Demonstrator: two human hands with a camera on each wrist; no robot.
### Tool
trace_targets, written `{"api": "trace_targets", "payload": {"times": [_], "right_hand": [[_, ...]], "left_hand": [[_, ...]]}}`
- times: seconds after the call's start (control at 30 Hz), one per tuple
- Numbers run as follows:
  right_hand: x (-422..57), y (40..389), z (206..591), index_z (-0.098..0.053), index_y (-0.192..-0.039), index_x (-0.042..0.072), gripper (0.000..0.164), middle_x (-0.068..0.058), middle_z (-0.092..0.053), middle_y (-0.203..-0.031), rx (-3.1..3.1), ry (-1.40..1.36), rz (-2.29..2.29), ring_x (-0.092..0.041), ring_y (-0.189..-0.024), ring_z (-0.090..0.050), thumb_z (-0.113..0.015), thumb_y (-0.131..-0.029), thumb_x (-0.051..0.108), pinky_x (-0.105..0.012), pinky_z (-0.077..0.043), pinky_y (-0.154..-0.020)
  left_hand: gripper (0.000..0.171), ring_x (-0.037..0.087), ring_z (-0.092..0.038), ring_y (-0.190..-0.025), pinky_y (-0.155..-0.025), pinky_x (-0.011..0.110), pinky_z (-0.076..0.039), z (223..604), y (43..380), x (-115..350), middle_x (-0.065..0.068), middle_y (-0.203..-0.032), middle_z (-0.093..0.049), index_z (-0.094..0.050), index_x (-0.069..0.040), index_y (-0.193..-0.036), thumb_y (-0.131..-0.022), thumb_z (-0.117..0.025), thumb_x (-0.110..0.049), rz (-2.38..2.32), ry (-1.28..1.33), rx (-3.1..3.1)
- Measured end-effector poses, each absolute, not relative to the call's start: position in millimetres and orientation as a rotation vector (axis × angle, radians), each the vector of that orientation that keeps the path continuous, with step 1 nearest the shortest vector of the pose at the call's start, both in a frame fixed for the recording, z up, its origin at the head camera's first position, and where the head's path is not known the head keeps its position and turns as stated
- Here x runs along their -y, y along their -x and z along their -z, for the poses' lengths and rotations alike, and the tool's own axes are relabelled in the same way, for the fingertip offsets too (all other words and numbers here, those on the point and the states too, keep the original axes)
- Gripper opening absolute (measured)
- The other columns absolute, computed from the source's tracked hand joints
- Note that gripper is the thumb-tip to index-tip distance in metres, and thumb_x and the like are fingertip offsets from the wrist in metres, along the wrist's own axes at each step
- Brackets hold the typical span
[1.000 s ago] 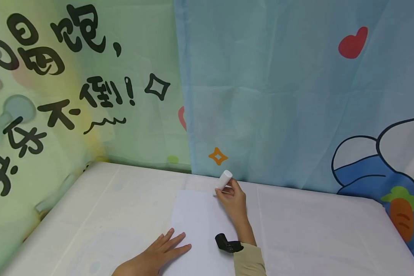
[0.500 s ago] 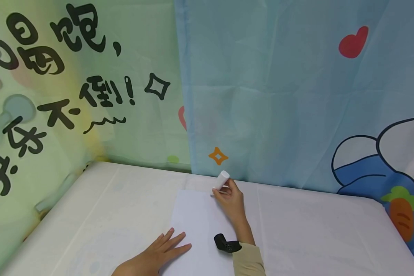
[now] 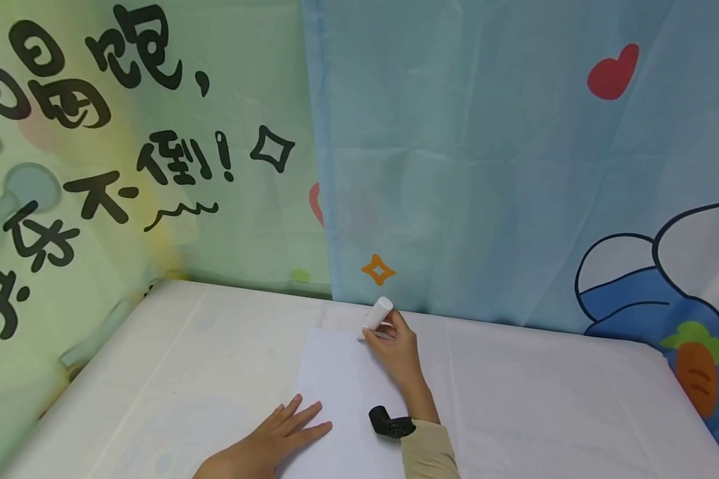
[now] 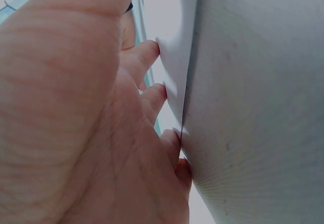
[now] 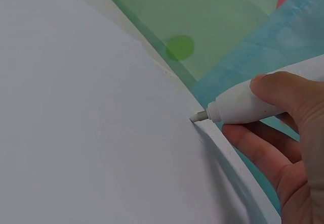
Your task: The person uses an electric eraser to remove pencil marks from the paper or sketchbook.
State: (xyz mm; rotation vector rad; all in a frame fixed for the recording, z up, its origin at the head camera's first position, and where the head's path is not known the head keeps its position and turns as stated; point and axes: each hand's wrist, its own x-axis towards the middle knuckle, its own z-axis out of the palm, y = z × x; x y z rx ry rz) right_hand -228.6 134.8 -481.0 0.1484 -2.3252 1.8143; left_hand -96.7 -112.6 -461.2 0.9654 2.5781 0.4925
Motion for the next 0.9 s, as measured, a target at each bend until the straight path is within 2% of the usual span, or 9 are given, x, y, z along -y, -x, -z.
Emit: {"api": "trace_targets", "payload": {"times": [0.37, 0.9], "right_hand": [[-129.6, 226.7, 477.6, -0.053, -0.123, -0.008, 0.047, -0.027, -0.06, -0.119, 2.31, -0.243, -1.832, -0.04, -0.104, -0.065, -0.073, -0.082, -0.006, -0.03, -0.056, -0.082], [-128.4, 227.5, 482.1, -0.051, -0.125, -0.006, 0.048, -0.026, -0.06, -0.121, 2.357, -0.27, -1.791, -0.041, -0.106, -0.064, -0.073, -0.083, -0.005, -0.035, -0.056, -0.085]], "left_hand": [[0.088, 0.036, -0.016, -0.148, -0.116, 0.052, -0.022, 460.7, 97.3, 114.1, 0.002, -0.162, -0.023, -0.029, -0.029, -0.154, -0.081, -0.069, -0.058, -0.523, -0.968, -2.589], [0.085, 0.035, -0.015, -0.149, -0.116, 0.053, -0.023, 460.3, 98.0, 112.7, 0.002, -0.162, -0.022, -0.028, -0.03, -0.154, -0.084, -0.067, -0.057, -0.507, -0.945, -2.557]]}}
